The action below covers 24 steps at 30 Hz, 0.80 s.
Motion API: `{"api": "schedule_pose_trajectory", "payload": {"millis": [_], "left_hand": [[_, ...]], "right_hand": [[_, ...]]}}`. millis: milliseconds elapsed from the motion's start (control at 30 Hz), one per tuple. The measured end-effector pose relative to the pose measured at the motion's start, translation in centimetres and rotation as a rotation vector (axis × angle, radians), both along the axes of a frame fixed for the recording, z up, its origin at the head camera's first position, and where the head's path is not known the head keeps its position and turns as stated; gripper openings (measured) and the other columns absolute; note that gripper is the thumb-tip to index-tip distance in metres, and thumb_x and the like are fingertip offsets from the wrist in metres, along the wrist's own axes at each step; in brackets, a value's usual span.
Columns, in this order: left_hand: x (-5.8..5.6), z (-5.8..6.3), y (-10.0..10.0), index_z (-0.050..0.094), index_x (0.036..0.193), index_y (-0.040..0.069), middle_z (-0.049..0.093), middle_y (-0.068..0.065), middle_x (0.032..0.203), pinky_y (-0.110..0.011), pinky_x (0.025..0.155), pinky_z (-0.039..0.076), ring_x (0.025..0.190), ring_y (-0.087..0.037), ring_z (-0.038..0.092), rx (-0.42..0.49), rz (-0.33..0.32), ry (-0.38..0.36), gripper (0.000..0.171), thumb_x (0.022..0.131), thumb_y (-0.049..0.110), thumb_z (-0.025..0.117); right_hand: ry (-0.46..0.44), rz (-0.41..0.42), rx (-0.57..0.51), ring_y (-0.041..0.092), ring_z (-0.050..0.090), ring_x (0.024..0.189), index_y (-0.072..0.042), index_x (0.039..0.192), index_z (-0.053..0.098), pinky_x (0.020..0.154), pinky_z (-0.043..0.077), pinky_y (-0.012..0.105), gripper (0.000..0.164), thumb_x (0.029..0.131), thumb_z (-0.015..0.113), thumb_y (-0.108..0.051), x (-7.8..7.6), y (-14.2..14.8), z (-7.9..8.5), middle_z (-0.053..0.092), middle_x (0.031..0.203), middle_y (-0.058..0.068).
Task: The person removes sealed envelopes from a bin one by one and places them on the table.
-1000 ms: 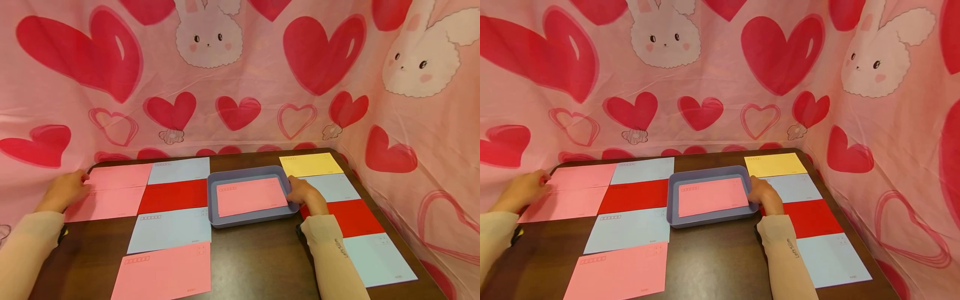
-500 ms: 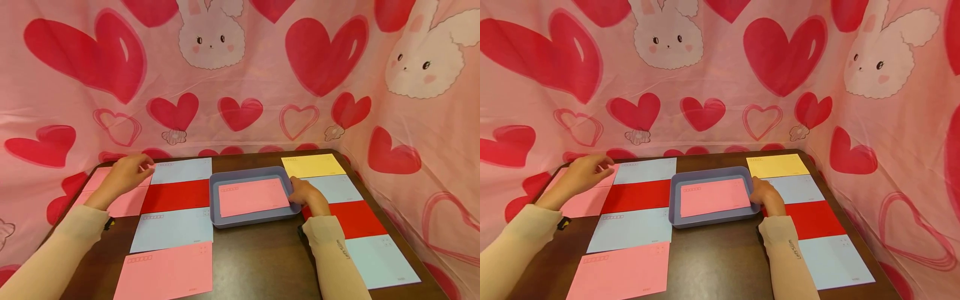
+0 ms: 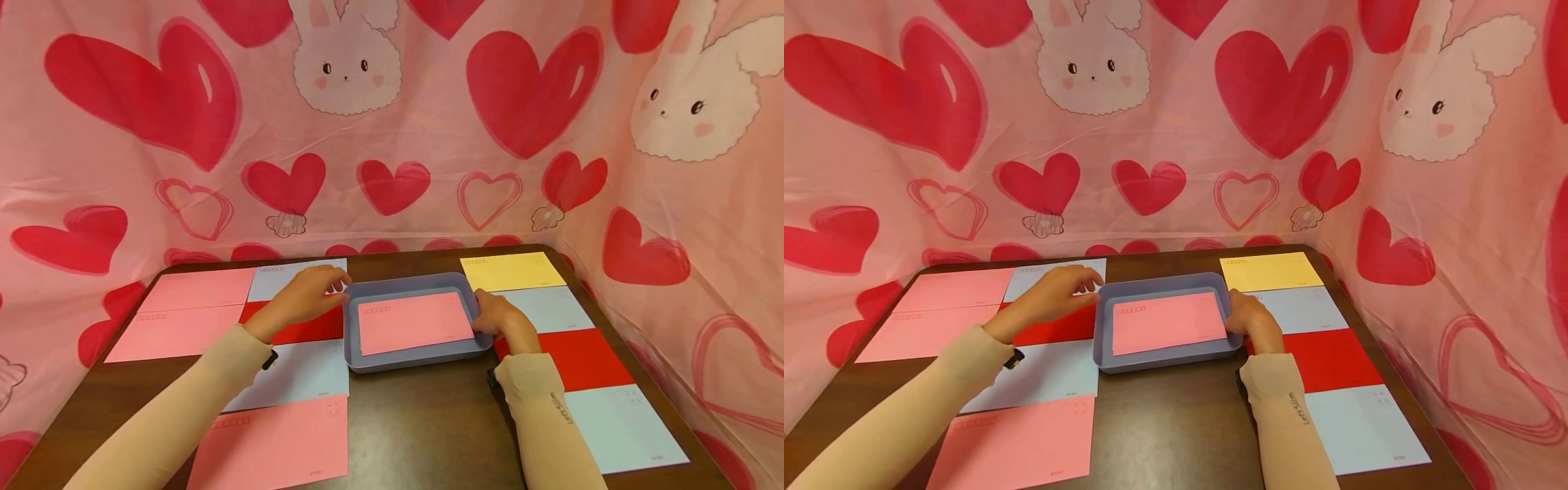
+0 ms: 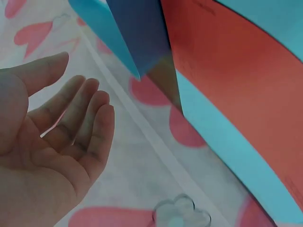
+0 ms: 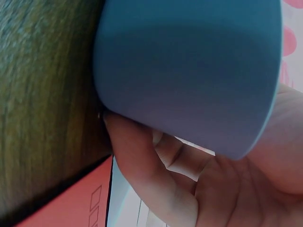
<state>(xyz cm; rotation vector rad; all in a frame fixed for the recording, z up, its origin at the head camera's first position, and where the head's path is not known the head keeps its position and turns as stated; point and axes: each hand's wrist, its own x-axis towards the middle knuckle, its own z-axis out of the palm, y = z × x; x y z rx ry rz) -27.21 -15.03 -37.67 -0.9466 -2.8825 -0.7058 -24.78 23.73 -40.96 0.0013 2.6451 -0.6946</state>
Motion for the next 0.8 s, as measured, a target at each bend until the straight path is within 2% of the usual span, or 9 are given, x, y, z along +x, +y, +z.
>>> {"api": "schedule_pose_trajectory", "payload": {"millis": [200,400,567,800], "left_hand": [[-0.5,-1.3,2.9,0.071,0.122,0.001,0.074,-0.012,0.108,-0.048,0.095,0.056,0.1,-0.028,0.069,-0.071,-0.086,-0.016,0.029,0.097,0.014,0.077],[-0.9,-2.5,4.6,0.072,0.117,-0.001,0.071,-0.011,0.096,-0.043,0.088,0.056,0.089,-0.025,0.064,-0.158,-0.134,-0.017,0.027,0.096,0.016,0.077],[-1.2,-3.2,5.4,0.073,0.113,0.001,0.066,-0.006,0.087,-0.042,0.087,0.054,0.089,-0.025,0.06,-0.202,-0.095,-0.024,0.026,0.094,0.018,0.08],[-1.4,-3.6,5.8,0.075,0.111,0.005,0.067,-0.005,0.091,-0.043,0.091,0.054,0.096,-0.027,0.06,-0.242,-0.028,-0.058,0.025,0.094,0.022,0.081]], "right_hand": [[0.011,0.008,0.013,0.035,0.066,0.097,0.01,0.155,0.034,0.077,0.062,0.042,0.077,0.091,0.073,-0.009,-0.1,0.1,0.0,0.056,0.14,0.034],[0.005,0.01,0.013,0.035,0.066,0.099,0.01,0.156,0.033,0.079,0.062,0.043,0.079,0.092,0.074,-0.009,-0.1,0.1,0.0,0.055,0.141,0.034],[0.0,0.01,0.009,0.036,0.066,0.099,0.01,0.156,0.032,0.079,0.062,0.043,0.079,0.092,0.073,-0.009,-0.2,0.1,-0.1,0.055,0.142,0.034],[-0.011,0.002,0.02,0.036,0.065,0.101,0.008,0.158,0.032,0.082,0.062,0.043,0.079,0.093,0.073,-0.01,-0.4,0.0,-0.2,0.054,0.144,0.034]]}}
